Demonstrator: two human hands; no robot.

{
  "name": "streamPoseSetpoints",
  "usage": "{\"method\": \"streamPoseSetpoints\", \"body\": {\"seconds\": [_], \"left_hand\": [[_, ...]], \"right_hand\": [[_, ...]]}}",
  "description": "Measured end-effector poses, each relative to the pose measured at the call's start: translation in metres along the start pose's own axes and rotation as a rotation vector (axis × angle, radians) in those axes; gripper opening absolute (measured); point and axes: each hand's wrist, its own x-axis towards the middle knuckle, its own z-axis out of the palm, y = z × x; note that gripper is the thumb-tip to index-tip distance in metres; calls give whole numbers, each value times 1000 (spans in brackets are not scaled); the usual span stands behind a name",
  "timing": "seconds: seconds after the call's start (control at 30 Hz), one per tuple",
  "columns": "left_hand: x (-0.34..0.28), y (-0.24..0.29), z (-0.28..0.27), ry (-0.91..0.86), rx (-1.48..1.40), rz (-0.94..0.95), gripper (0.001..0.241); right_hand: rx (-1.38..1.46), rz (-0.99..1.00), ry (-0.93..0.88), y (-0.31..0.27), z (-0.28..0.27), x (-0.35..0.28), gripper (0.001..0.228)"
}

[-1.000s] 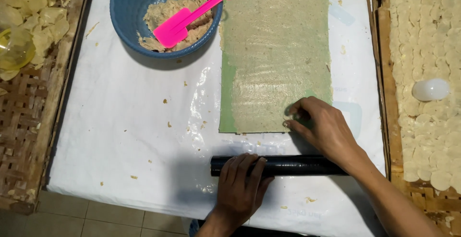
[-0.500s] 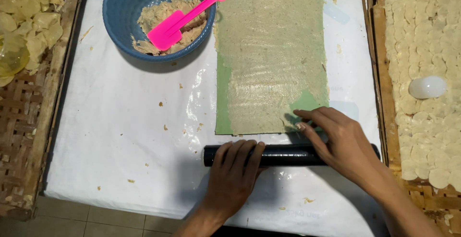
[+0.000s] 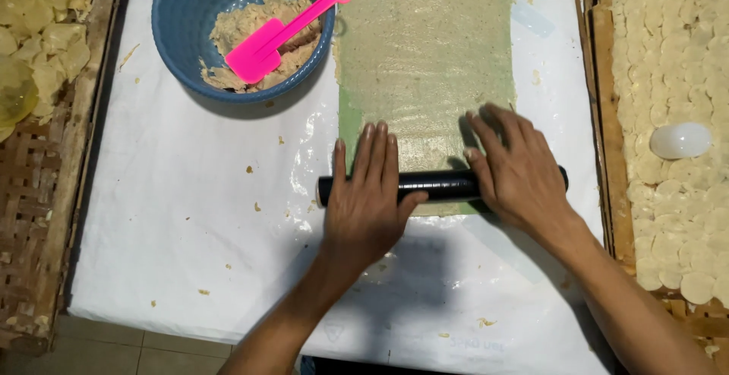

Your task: Flatten and shape portions of dough using a cylindrical rolling tool on a flat surface.

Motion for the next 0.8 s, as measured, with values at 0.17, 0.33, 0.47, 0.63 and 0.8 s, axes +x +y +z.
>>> {"method": "streamPoseSetpoints", "body": {"seconds": [0.17, 0.33, 0.47, 0.63, 0.8], "left_hand": [[42, -23, 11, -271, -145, -133, 78], [-3, 1, 6, -58, -50, -36, 80], [-56, 31, -7, -78, 105, -3, 69], [-68, 20, 4, 78, 88, 45, 45], [-40, 16, -30, 23, -69, 128, 41]], "right_hand": [[78, 100, -20, 10, -5, 37, 51], [100, 103, -84, -5, -4, -6, 63], [-42, -5, 1, -29, -7, -67, 71], [-13, -39, -23, -36, -18, -92, 70], [42, -30, 20, -30, -33, -78, 63]]}}
